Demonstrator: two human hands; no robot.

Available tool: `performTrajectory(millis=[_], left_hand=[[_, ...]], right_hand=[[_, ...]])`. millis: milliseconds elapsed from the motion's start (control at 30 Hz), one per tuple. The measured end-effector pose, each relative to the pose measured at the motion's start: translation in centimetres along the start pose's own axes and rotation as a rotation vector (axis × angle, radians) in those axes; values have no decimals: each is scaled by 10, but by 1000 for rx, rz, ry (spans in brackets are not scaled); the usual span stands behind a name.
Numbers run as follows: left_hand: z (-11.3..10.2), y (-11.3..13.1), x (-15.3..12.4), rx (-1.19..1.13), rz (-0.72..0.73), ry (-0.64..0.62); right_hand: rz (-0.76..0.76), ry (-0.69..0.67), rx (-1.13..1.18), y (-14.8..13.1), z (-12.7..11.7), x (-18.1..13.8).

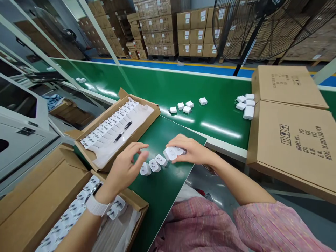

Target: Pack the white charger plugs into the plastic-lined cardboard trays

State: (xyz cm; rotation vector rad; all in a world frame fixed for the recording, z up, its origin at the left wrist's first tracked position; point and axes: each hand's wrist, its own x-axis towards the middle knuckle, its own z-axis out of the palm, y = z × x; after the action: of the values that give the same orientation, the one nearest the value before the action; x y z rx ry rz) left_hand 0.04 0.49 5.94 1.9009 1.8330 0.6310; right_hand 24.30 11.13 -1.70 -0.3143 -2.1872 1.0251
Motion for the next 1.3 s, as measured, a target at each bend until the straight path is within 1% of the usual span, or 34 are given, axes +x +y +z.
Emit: performTrajectory(millis=[67,100,167,233,333,433,500,567,633,667,700,800,867,933,1000,1067,1100,1133,1200,1267,1300], left_hand=[[4,-9,-8,316,-7,-66],[9,-12,-11,426,-14,-120],[23,-14,-14,554,-11,-221],[37,-13,-13,622,11,-261],[51,-8,-11,681,23,-211],[57,-3,-9,690,24,-160],[59,-2,-8,687,31,-172],[57,-5,-4,647,30,-206],[50,-11,2,486,1,-229],[44,-16,4,335,-33,-239],[37,-21,7,140,-88,-247],[11,-34,7,-532,-332,-263],[-4,-38,0,-856,-448,-244],[-16,-39,-12,-1023,-480,-210],[-25,-39,-30,-1063,-488,-161],[-35,-41,-52,-965,-493,-88],[-41,-42,-66,-850,-481,-45],[-48,-43,-81,-692,-454,-4],[-61,-44,-116,-293,-388,60],[-70,-44,-154,100,-352,79],[-72,-43,-172,260,-357,65]], right_hand=[[73,-2,-73,15,5,0],[95,-16,-91,22,10,1],[110,-61,-107,29,22,2],[91,-124,-106,28,32,3],[98,-173,-187,22,35,1],[205,-163,-339,18,30,-4],[259,-198,-350,19,28,-7],[265,-220,-308,21,29,-9],[253,-186,-260,24,31,-10],[253,-160,-237,25,32,-11],[262,-135,-218,26,33,-12],[310,-98,-216,25,35,-13],[329,-99,-247,24,36,-14],[327,-105,-269,23,37,-15],[314,-111,-282,24,38,-18],[304,-112,-295,25,38,-22],[301,-110,-301,26,38,-24],[298,-108,-305,27,38,-26],[294,-105,-309,29,39,-30],[290,-101,-307,30,39,-32],[289,-103,-306,31,39,-33]])
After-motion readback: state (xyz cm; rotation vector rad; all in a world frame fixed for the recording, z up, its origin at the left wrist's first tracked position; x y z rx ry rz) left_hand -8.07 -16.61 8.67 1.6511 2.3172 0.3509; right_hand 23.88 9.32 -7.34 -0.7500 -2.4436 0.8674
